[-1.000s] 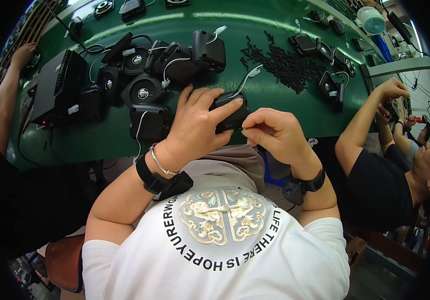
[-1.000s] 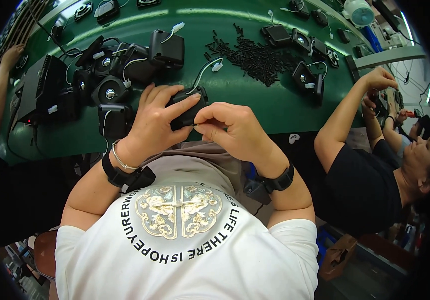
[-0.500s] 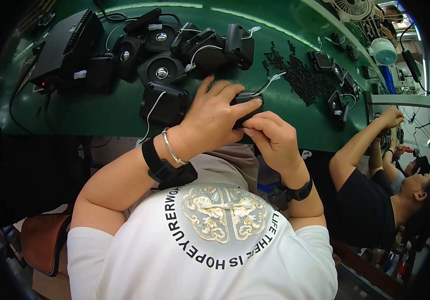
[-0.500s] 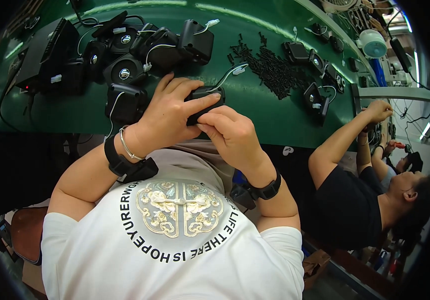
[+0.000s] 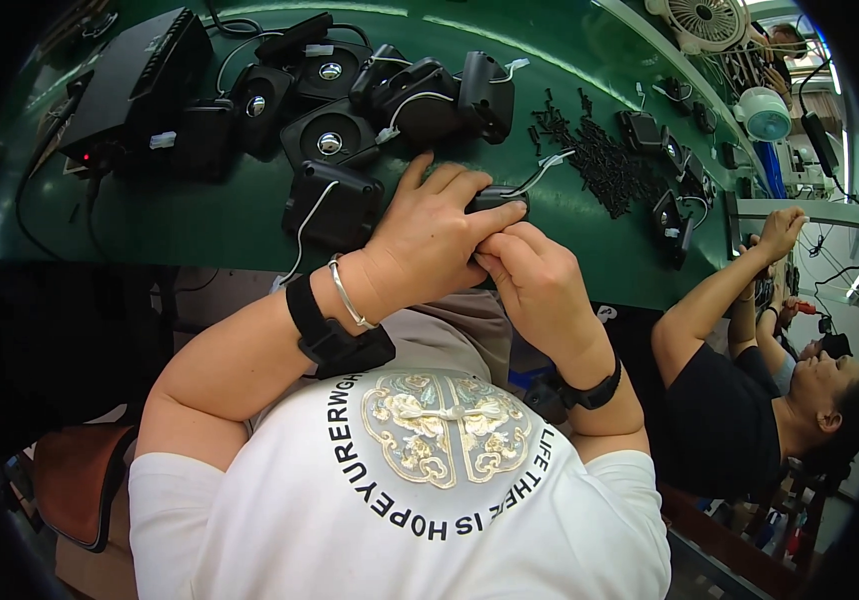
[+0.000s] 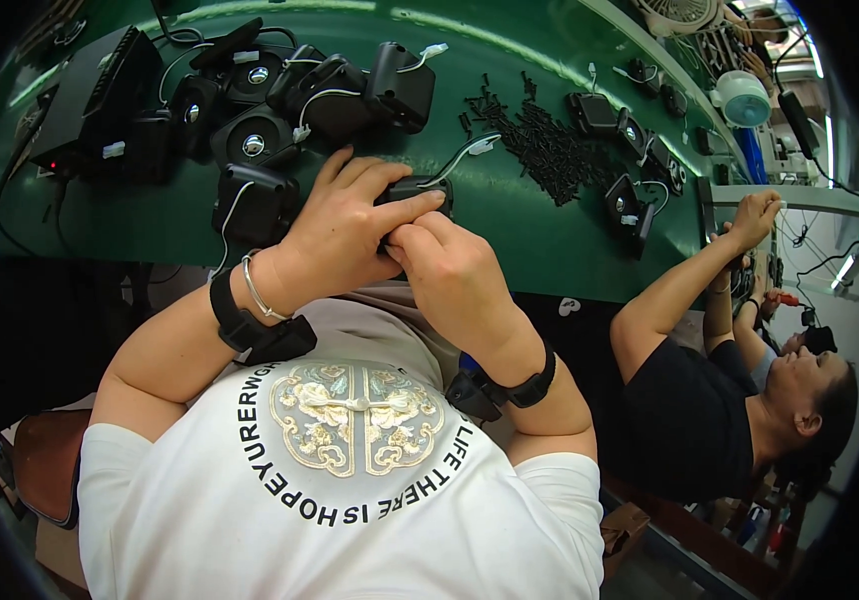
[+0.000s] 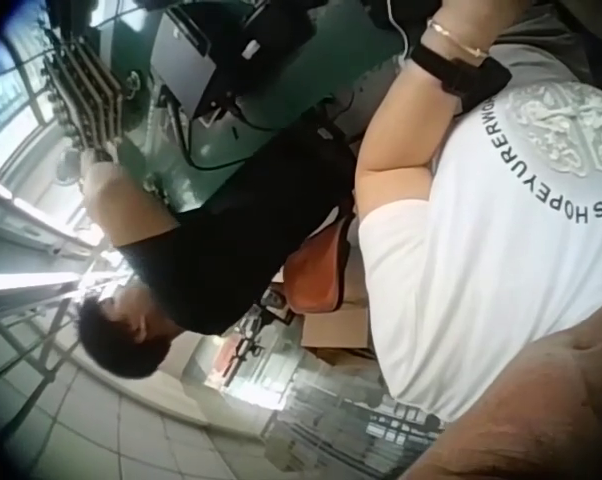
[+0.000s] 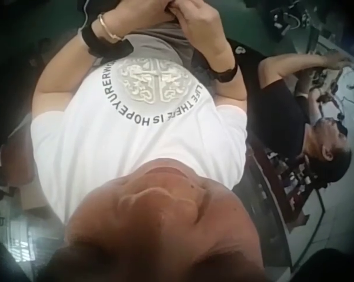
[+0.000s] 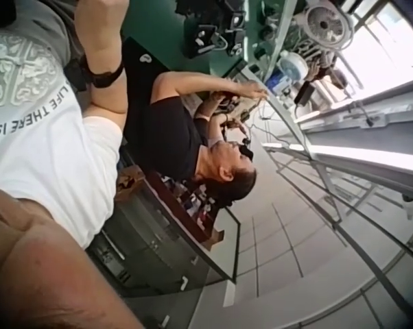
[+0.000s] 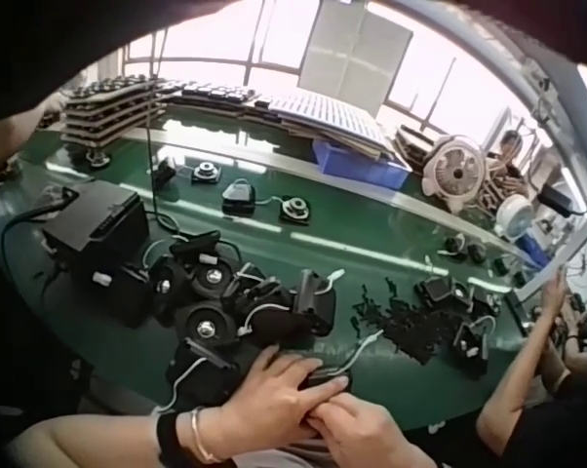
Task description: The person picks up a speaker and a housing, threads the wire through, and presses the speaker into place. They then snap a back cover onto the housing and insert screws into the holes by hand.
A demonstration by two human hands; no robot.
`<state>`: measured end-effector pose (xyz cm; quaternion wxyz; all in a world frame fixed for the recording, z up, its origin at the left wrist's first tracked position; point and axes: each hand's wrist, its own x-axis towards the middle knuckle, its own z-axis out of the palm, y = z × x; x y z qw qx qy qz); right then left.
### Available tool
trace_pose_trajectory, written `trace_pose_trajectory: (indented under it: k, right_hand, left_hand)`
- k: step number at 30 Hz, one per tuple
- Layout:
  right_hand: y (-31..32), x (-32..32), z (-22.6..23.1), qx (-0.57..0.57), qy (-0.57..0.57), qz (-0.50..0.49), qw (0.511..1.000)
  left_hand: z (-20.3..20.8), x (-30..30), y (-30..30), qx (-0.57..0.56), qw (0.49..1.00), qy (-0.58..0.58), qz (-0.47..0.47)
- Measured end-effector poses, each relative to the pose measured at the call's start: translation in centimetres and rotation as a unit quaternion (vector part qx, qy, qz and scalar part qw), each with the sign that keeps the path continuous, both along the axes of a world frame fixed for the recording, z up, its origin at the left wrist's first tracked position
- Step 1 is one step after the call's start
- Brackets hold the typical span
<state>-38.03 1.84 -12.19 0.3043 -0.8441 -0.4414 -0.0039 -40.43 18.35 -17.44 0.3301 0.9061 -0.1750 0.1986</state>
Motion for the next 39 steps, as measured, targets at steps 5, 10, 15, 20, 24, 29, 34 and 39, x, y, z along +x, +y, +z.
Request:
trace_pose_trajectory:
  k: [5, 10, 15, 20, 24, 29, 34, 39]
  right_hand:
    - [0.0, 0.3, 0.0, -0.026, -0.021, 0.015, 0.999]
    - [-0.4, 0.2, -1.2, 0.02, -0.075, -0.014, 0.997]
    - [-2.5, 2.0, -1.5, 0.091, -0.032, -0.091, 0.991]
    - [-7.4, 7.2, -3.2, 0.092, -0.049, -0.286, 0.953]
    - [-7.6, 8.5, -3.7, 0.041, -0.052, -0.3, 0.952]
    - [-7.4, 8.8, -4.1, 0.005, -0.066, -0.304, 0.95]
    - [-7.3, 8.9, -4.1, 0.022, -0.095, -0.274, 0.957]
    - [-7.1, 8.6, -3.5, -0.001, -0.083, -0.271, 0.959]
  left_hand:
    - [0.3, 0.0, 0.0, 0.0, 1.0, 0.007, -0.005]
    - [0.7, 0.0, 0.1, 0.002, 1.0, 0.007, -0.023]
    - [1.0, 0.0, 0.3, 0.019, 0.999, 0.021, -0.023]
    - [1.1, 0.0, 0.4, 0.022, 0.999, 0.028, -0.035]
    - [1.1, 0.1, 0.5, 0.017, 0.999, 0.03, -0.038]
    - [1.2, 0.0, 0.3, 0.023, 0.999, 0.032, -0.034]
    - [1.2, 0.0, 0.4, 0.024, 0.999, 0.028, -0.028]
    - [1.1, 0.0, 0.3, 0.023, 0.999, 0.022, -0.027]
